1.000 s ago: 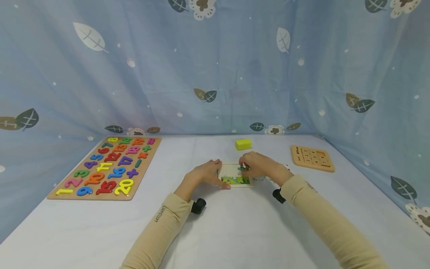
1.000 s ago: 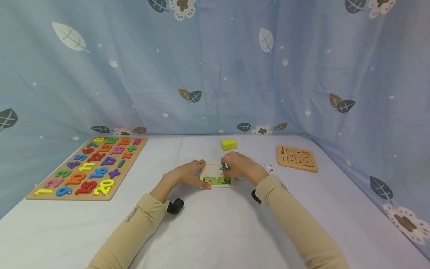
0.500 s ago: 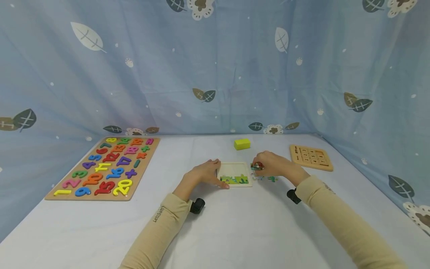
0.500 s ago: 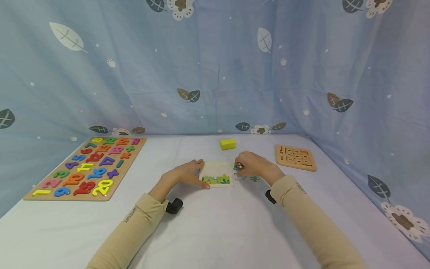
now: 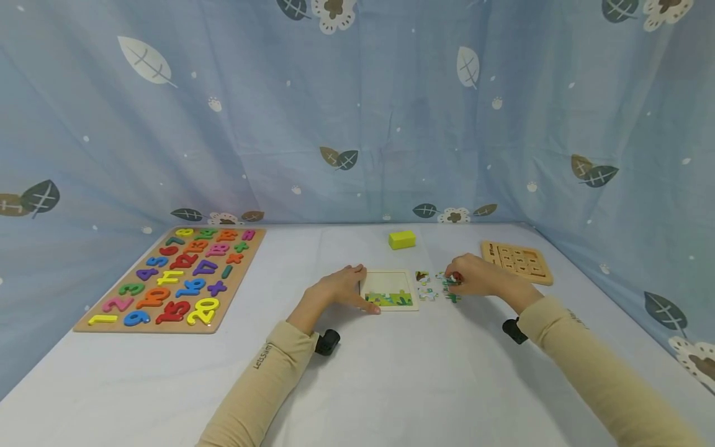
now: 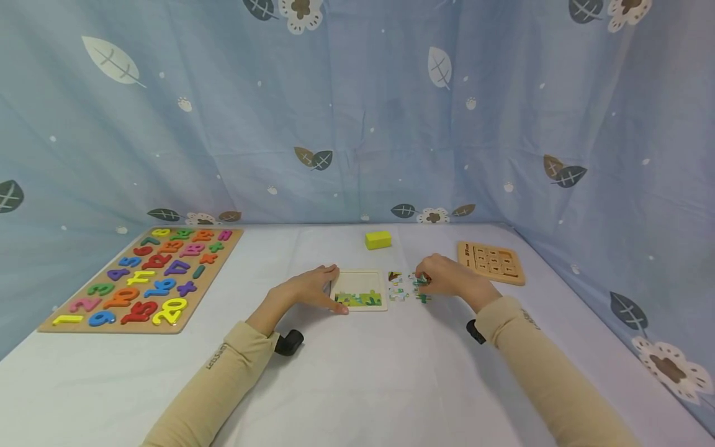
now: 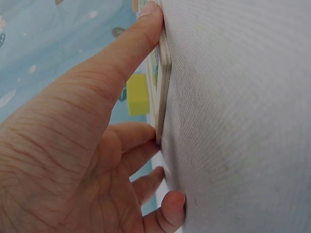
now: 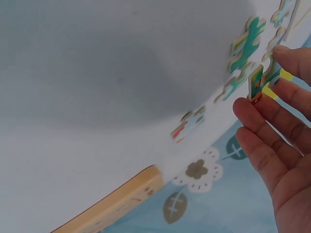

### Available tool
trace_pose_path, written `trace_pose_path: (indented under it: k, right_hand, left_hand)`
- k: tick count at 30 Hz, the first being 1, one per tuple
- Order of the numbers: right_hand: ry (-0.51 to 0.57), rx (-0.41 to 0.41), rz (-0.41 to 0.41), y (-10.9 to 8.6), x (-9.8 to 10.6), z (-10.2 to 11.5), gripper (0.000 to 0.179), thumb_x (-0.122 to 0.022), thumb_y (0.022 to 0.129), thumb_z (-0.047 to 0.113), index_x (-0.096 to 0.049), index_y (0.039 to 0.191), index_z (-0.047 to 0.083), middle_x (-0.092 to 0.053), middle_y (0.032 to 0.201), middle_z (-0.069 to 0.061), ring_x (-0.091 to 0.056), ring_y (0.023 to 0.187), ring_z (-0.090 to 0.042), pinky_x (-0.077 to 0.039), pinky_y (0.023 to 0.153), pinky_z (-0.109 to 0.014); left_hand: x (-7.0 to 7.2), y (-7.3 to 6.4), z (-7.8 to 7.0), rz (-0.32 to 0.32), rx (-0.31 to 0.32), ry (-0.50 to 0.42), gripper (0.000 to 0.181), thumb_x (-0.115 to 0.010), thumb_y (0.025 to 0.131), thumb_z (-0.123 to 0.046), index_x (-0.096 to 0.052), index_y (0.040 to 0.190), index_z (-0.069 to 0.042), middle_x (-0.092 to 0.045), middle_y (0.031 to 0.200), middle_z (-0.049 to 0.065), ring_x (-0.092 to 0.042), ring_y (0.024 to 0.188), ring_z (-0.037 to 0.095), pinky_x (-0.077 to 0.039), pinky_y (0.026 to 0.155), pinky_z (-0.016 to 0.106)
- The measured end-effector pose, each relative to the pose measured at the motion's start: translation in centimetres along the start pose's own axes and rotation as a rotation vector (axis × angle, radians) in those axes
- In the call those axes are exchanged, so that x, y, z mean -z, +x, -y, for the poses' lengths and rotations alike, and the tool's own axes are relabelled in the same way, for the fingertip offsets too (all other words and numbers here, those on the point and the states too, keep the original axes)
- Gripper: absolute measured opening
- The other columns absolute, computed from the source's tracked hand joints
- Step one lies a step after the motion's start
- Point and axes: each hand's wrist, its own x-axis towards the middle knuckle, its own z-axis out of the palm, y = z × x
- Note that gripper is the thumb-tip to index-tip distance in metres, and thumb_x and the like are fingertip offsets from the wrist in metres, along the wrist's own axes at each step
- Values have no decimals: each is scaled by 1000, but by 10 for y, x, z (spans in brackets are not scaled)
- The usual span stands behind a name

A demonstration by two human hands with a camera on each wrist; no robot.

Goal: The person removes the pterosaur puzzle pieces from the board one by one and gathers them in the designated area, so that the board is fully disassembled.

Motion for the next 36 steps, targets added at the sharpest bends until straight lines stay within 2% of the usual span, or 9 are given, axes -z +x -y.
trace_pose_path:
  k: [8,17,25,32,36]
  right_hand:
    - [-5,-33,30,-13,1,-10,22,-71,82,7,-71,100,-6,-62,72,1,-43,61,-6,-40,57,-22]
    - [30,-53,43,-24,0,-16,26,-72,80,6,-71,102,-8,-65,77,-2,-44,62,-6,-39,56,-21]
    - [36,-69,56,-26,-2,-17,27,-73,81,9,-71,103,-7,-69,84,-4,-47,65,-6,-42,58,-20]
    - [37,-85,68,-25,-3,-17,25,-73,81,10,-73,101,-5,-67,80,-2,-46,65,-7,-40,57,-21]
    - [17,-109,75,-25,-3,-17,27,-74,81,10,-73,102,-5,-71,88,-7,-49,68,-7,-43,59,-21]
  left_hand:
    - [-1,1,0,-3,0,0,103,-72,78,-57,-24,152,-4,-23,160,9,-18,149,30,-25,118,48]
    - [0,1,0,3,1,0,103,-71,78,-57,-24,152,-4,-22,160,9,-17,149,30,-25,118,48]
    - [0,1,1,5,6,-6,103,-71,78,-57,-23,153,-4,-21,161,8,-17,149,30,-24,118,48]
    - [-2,2,2,-3,-2,-4,103,-71,78,-57,-24,152,-4,-22,160,9,-17,149,30,-24,118,47]
    - [-2,1,1,-5,0,-4,103,-71,78,-58,-24,152,-4,-22,160,8,-18,149,30,-25,118,48]
